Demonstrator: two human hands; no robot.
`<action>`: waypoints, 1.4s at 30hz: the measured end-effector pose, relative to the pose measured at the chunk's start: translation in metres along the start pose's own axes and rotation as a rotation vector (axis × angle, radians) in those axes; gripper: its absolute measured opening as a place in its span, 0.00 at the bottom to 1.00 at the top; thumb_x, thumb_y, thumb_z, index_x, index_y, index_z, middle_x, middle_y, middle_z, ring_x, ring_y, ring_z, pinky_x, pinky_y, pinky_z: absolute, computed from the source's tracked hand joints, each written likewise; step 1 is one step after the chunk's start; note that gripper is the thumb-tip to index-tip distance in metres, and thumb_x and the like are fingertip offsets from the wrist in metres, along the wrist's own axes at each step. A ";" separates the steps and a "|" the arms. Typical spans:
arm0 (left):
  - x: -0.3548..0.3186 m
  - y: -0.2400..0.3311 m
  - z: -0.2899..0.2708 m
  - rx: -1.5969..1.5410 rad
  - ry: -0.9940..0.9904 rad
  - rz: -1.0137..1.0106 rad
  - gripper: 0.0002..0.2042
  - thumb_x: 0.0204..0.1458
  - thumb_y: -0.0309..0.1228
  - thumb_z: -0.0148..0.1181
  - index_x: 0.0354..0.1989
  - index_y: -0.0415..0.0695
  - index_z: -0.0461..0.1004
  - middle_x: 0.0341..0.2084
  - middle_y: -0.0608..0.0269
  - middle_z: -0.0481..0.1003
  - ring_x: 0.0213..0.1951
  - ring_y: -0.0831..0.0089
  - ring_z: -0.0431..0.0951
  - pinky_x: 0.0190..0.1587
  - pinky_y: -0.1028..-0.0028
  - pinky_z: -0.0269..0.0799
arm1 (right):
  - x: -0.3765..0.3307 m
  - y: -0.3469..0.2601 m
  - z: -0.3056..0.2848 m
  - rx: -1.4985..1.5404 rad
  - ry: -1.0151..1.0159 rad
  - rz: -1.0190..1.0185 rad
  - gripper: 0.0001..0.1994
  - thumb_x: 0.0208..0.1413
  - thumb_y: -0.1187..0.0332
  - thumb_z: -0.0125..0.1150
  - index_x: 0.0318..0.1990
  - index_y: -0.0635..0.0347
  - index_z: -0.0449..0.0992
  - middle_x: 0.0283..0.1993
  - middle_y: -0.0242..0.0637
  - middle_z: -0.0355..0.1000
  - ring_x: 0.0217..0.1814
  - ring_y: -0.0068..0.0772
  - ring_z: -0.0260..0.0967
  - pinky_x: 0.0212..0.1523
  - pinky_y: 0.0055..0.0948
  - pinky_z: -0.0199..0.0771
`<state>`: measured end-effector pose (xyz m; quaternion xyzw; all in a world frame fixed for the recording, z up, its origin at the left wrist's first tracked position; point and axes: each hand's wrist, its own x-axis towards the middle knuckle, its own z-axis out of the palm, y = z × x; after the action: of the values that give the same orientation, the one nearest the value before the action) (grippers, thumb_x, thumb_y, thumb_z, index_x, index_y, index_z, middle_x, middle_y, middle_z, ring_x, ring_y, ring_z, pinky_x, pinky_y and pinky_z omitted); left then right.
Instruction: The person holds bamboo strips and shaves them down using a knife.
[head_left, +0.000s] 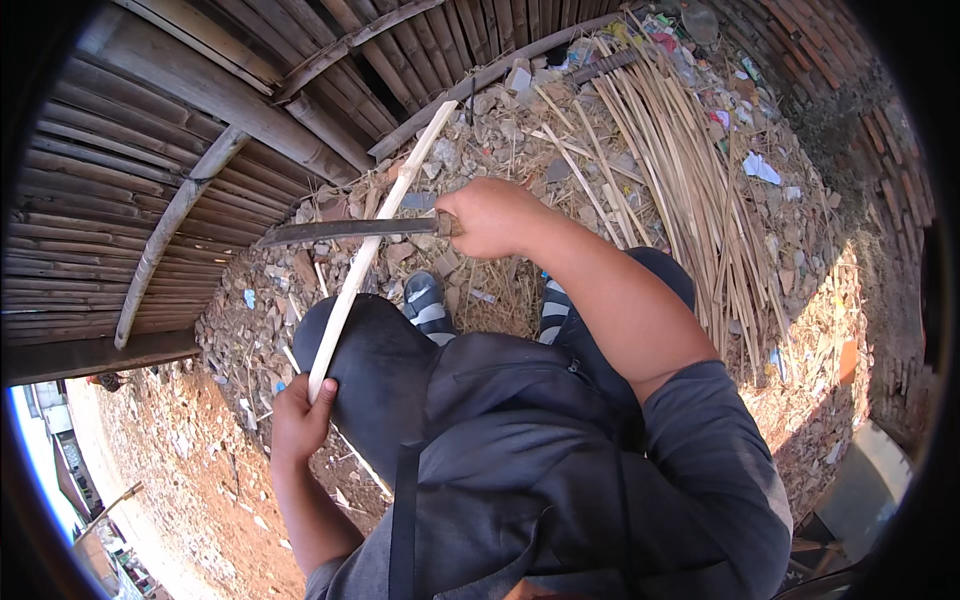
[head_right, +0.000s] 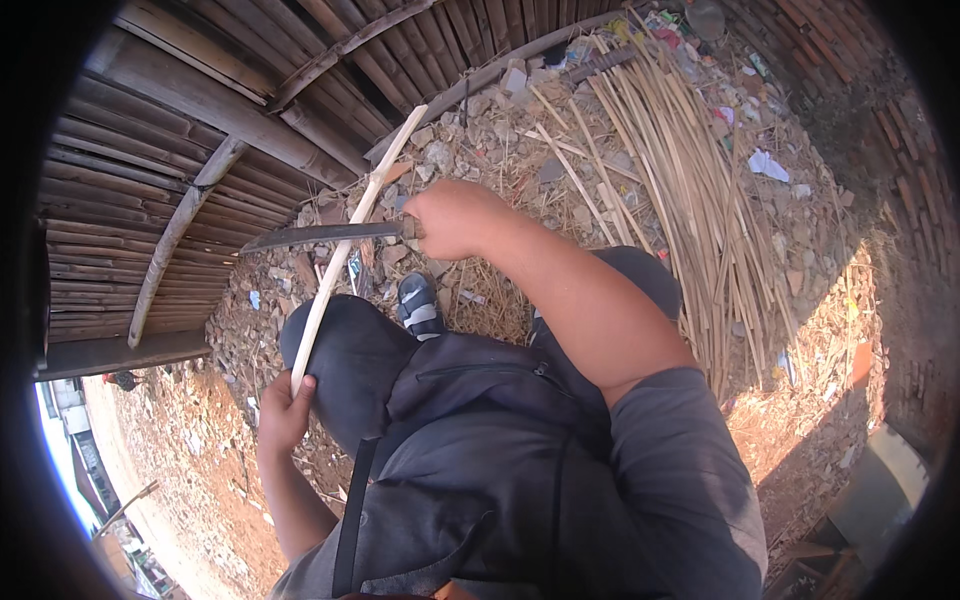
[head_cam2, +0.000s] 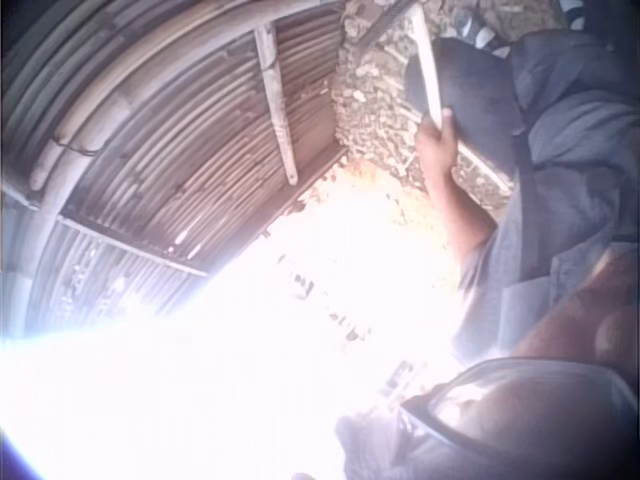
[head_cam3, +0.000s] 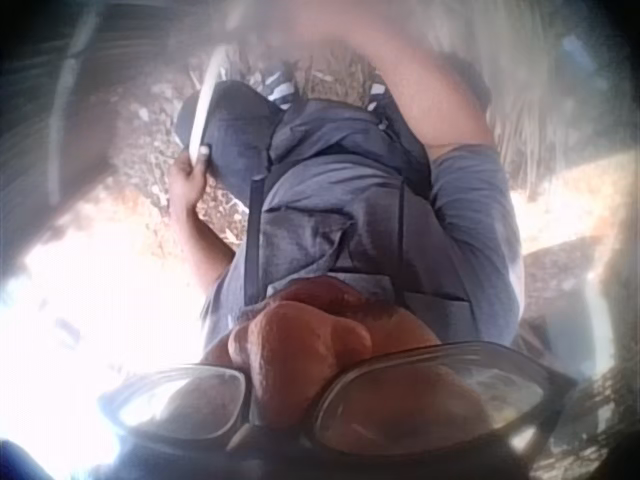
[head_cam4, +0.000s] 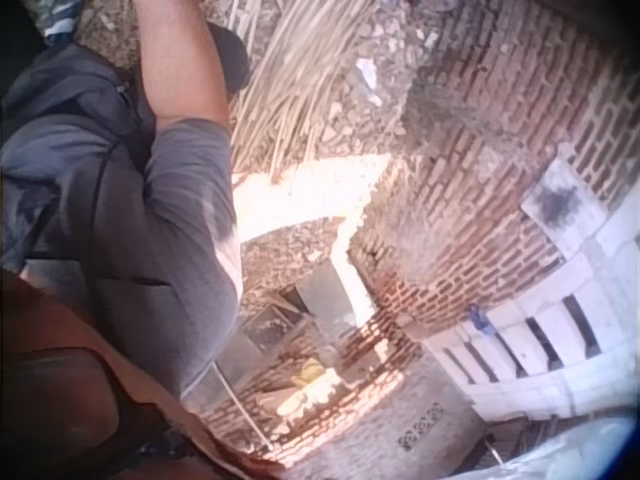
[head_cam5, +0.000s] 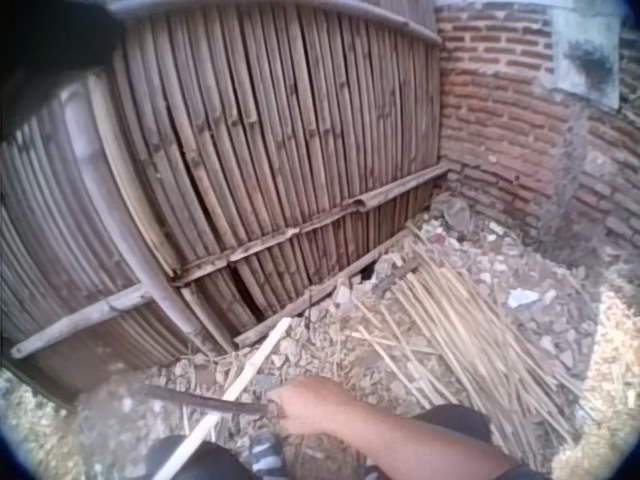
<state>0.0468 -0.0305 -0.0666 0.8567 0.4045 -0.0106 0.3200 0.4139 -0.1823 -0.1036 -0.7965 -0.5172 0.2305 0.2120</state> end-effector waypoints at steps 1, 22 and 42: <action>0.000 -0.001 -0.001 -0.001 -0.011 -0.002 0.23 0.60 0.47 0.64 0.26 0.36 0.73 0.13 0.62 0.69 0.20 0.76 0.66 0.24 0.68 0.63 | -0.002 -0.007 -0.003 -0.114 -0.020 -0.048 0.19 0.45 0.63 0.66 0.47 0.57 0.80 0.37 0.51 0.79 0.43 0.55 0.78 0.47 0.47 0.77; 0.000 0.014 0.002 0.100 0.032 0.036 0.23 0.61 0.47 0.63 0.27 0.36 0.72 0.12 0.59 0.68 0.19 0.75 0.65 0.23 0.67 0.62 | 0.017 0.039 -0.005 0.132 0.120 0.153 0.21 0.46 0.64 0.64 0.50 0.61 0.79 0.44 0.54 0.79 0.50 0.55 0.77 0.53 0.46 0.77; 0.002 0.010 -0.006 0.053 -0.048 -0.067 0.25 0.60 0.49 0.63 0.27 0.35 0.72 0.14 0.60 0.70 0.22 0.75 0.66 0.26 0.67 0.64 | -0.001 -0.004 0.000 0.024 -0.063 0.036 0.18 0.47 0.64 0.64 0.48 0.55 0.80 0.43 0.51 0.79 0.49 0.55 0.77 0.50 0.48 0.76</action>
<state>0.0533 -0.0308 -0.0575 0.8503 0.4249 -0.0525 0.3061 0.4104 -0.1813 -0.1010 -0.7956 -0.5062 0.2655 0.2007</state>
